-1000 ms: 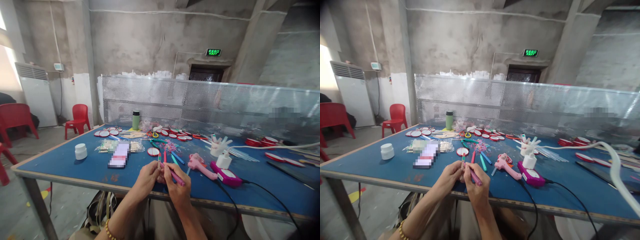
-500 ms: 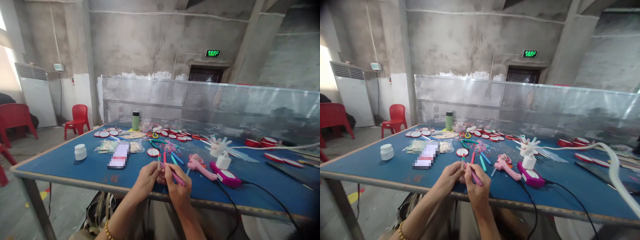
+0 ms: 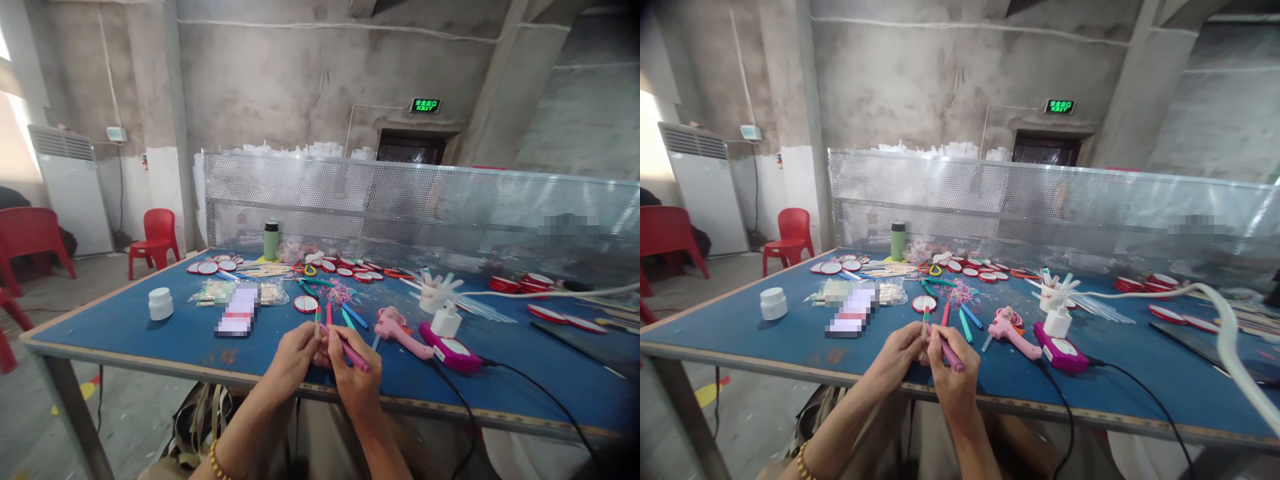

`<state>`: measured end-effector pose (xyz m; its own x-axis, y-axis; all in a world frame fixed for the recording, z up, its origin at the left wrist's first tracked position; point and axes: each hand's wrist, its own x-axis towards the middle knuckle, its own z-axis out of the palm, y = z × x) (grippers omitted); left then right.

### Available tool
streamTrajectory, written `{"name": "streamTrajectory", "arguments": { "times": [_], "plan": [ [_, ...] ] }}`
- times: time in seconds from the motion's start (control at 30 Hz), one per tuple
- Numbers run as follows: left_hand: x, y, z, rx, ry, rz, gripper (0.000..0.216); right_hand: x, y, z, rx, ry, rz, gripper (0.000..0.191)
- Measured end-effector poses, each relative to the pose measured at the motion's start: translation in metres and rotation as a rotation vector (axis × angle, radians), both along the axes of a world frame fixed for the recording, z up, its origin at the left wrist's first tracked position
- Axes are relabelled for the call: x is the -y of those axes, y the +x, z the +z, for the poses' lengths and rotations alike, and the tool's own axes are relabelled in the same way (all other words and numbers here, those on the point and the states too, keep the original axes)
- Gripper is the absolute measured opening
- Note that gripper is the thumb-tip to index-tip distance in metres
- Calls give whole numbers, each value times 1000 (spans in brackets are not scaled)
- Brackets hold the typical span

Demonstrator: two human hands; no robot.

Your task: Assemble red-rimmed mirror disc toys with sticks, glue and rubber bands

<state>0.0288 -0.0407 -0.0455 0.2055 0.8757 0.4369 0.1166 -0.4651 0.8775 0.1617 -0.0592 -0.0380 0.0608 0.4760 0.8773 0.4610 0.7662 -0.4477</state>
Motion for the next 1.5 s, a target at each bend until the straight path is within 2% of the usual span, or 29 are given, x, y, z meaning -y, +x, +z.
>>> {"name": "streamTrajectory", "arguments": {
  "times": [1.17,1.5],
  "plan": [
    [4,1,6,-16,-13,19,32,0,0,-1,2,-1,11,15],
    [3,1,3,40,-24,-25,32,0,-1,0,-13,-2,-13,16]
  ]
}}
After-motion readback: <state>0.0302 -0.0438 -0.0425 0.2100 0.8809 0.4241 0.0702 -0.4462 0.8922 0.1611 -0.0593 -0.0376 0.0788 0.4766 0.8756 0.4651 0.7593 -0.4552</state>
